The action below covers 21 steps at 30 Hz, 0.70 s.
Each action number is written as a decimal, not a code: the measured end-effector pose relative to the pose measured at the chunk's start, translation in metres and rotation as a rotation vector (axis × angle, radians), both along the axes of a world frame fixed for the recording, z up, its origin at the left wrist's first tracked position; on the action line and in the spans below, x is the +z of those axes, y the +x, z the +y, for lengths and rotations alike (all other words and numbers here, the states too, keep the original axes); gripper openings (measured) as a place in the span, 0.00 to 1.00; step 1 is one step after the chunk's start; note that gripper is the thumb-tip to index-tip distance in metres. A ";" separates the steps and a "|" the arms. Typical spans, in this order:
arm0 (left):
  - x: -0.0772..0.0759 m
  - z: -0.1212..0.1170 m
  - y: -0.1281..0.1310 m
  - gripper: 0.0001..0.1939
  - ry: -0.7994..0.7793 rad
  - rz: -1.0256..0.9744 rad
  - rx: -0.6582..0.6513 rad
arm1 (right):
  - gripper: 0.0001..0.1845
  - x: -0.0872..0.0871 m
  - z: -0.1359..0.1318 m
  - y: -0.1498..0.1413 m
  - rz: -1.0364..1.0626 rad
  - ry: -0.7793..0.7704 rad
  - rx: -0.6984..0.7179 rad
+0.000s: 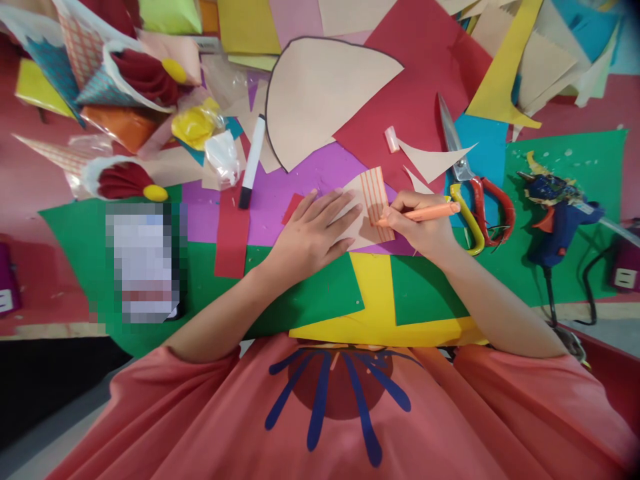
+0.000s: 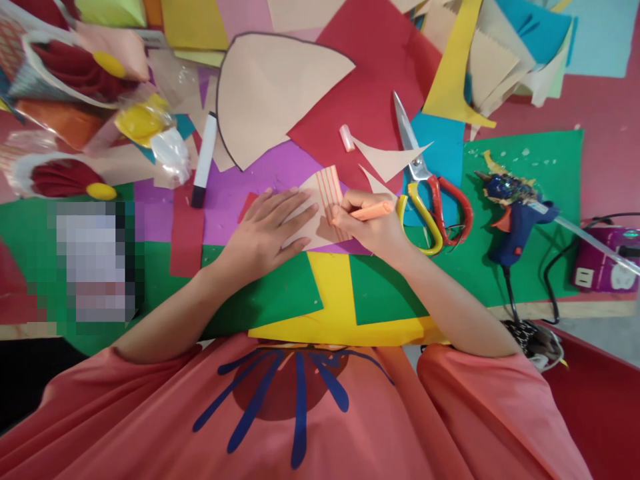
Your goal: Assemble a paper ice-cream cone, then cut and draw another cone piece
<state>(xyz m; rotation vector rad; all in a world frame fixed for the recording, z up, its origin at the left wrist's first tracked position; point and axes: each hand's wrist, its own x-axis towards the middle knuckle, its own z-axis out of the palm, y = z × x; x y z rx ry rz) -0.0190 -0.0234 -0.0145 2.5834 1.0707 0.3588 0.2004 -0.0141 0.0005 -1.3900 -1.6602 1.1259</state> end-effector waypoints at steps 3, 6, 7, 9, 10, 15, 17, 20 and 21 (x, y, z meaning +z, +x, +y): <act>0.000 0.000 0.000 0.23 0.009 0.005 -0.002 | 0.17 0.001 0.000 -0.001 0.001 -0.026 0.001; 0.000 0.000 0.000 0.23 0.024 0.013 -0.001 | 0.17 0.003 -0.001 -0.001 0.012 -0.043 0.006; 0.000 0.000 0.000 0.23 0.040 0.013 -0.003 | 0.17 0.003 -0.001 -0.001 0.020 -0.048 0.011; 0.000 0.000 0.000 0.23 0.073 0.011 -0.007 | 0.17 0.003 -0.001 -0.001 0.043 -0.058 0.026; 0.000 0.000 0.000 0.23 0.080 0.012 -0.009 | 0.16 0.003 -0.001 -0.001 0.056 -0.063 0.035; 0.000 0.000 0.000 0.23 0.073 0.030 -0.007 | 0.14 0.003 -0.002 -0.001 0.117 -0.097 0.085; 0.000 0.000 0.000 0.23 0.060 0.035 -0.005 | 0.13 0.003 -0.002 -0.001 0.126 -0.109 0.099; 0.000 0.000 0.000 0.24 0.053 0.034 -0.007 | 0.14 0.004 -0.001 -0.001 0.121 -0.103 0.115; 0.000 0.000 0.000 0.24 0.060 0.031 -0.009 | 0.14 0.004 -0.001 0.000 0.120 -0.097 0.123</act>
